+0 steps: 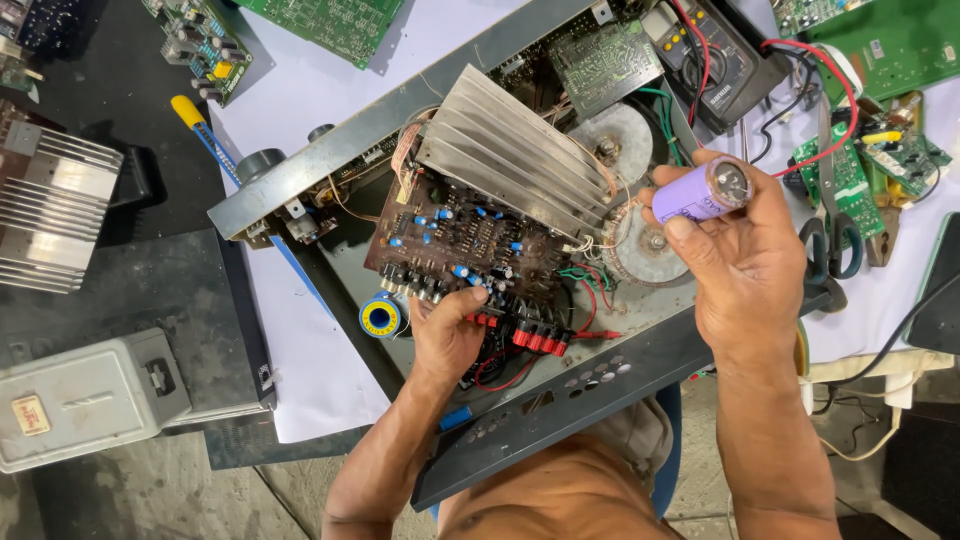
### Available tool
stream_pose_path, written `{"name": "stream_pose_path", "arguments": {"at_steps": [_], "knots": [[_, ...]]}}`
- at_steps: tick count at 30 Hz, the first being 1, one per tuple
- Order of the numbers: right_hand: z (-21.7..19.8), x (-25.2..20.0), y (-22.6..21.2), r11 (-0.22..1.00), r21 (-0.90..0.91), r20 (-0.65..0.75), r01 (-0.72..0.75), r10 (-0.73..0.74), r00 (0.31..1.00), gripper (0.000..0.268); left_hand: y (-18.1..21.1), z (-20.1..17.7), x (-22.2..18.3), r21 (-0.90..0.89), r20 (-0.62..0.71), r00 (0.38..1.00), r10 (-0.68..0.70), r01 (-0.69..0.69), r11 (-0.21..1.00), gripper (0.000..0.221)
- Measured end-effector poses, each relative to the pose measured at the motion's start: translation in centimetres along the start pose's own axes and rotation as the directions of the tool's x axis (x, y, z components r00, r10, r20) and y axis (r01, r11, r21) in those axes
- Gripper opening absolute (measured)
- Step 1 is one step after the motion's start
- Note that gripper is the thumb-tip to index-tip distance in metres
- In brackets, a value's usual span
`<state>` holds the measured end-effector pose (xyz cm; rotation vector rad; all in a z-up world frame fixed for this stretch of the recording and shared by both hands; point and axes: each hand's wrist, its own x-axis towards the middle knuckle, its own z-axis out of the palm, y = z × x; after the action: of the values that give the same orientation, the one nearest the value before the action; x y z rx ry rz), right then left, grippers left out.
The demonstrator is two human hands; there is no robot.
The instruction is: Testing and repairing an electronic amplifier by checking components with a multimeter and soldering.
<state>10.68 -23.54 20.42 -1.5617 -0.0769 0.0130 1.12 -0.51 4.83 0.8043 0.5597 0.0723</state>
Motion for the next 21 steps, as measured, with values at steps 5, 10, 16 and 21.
{"name": "stream_pose_path", "arguments": {"at_steps": [5, 10, 16, 21], "knots": [[0.0, -0.1, -0.3, 0.984, -0.101, -0.017, 0.150, -0.152, 0.988, 0.039, 2.2, 2.6, -1.7, 0.224, 0.176, 0.973, 0.151, -0.189, 0.956, 0.034], [-1.4, 0.6, -0.1, 0.966, -0.196, 0.010, 0.167, -0.169, 0.986, 0.041, 4.3, 6.1, -3.2, 0.413, 0.309, 0.915, 0.258, -0.374, 0.831, 0.032], [-4.4, 1.4, 0.2, 0.557, -0.739, 0.299, 0.378, -0.231, 0.926, 0.040, 9.0, 12.5, -4.4, 0.545, 0.382, 0.909, 0.168, -0.368, 0.753, 0.010], [-5.4, 2.4, 1.2, 0.454, -0.861, 0.352, 0.228, 0.210, 0.912, 0.049, 10.1, 15.1, -3.8, 0.616, 0.439, 0.848, 0.296, -0.524, 0.588, 0.042]]}}
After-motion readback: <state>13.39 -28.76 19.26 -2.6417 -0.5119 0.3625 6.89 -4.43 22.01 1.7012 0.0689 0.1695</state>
